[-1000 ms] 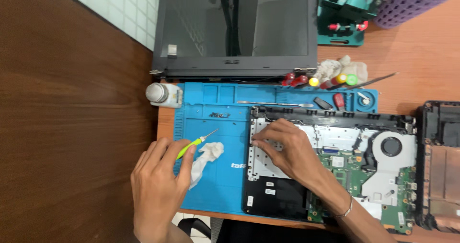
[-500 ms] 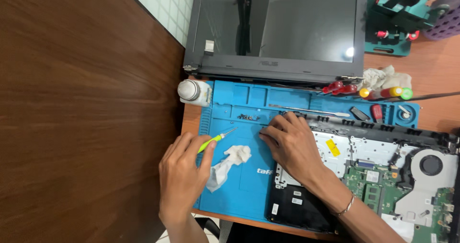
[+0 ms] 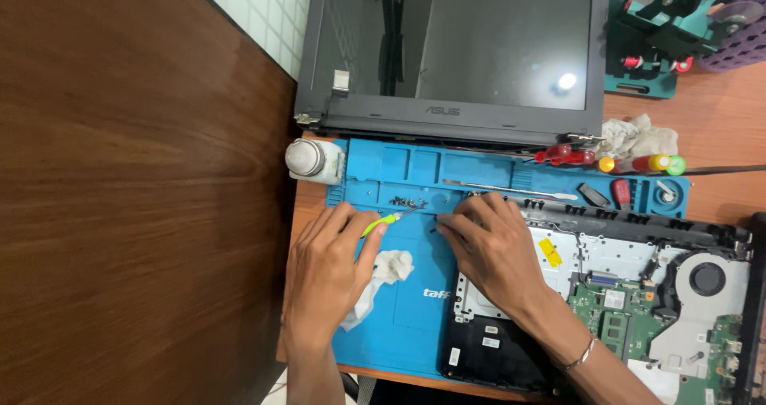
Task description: The person uses a screwdriver to remove screws from a laptop motherboard and chassis, then aligns and presses the internal components together by hand.
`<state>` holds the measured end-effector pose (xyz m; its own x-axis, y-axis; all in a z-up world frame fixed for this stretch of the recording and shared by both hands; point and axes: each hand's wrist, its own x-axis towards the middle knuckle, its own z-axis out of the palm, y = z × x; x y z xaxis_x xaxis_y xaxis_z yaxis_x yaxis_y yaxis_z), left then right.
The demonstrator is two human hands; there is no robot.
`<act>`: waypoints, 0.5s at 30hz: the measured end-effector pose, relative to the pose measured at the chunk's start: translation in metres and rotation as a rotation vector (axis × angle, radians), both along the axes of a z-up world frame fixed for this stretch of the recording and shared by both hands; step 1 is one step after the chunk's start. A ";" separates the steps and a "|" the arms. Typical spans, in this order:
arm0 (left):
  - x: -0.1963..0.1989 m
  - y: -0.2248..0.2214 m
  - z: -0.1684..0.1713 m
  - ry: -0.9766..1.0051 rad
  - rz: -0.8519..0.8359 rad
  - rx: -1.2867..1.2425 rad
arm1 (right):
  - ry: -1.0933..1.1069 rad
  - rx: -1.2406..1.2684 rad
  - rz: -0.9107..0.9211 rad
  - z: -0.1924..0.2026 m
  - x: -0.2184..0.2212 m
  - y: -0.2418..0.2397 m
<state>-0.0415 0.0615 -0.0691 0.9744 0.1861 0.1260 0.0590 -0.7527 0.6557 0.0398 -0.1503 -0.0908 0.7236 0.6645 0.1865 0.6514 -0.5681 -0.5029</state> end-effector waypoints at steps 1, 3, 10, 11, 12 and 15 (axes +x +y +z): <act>0.000 -0.001 0.000 0.000 0.002 -0.002 | -0.009 -0.001 -0.004 0.001 0.001 -0.001; 0.000 -0.002 0.001 -0.001 0.005 -0.003 | -0.029 0.002 -0.012 0.003 0.002 -0.001; -0.007 0.000 0.010 -0.016 0.035 -0.031 | 0.036 0.068 -0.030 0.005 0.004 0.003; -0.009 0.000 0.013 -0.019 0.038 -0.032 | 0.066 0.086 -0.034 0.005 0.004 0.003; -0.012 -0.001 0.015 -0.021 0.040 -0.034 | 0.097 0.105 -0.037 0.005 0.004 0.004; -0.016 -0.003 0.020 -0.044 0.028 -0.033 | 0.177 0.141 -0.054 0.004 0.002 0.005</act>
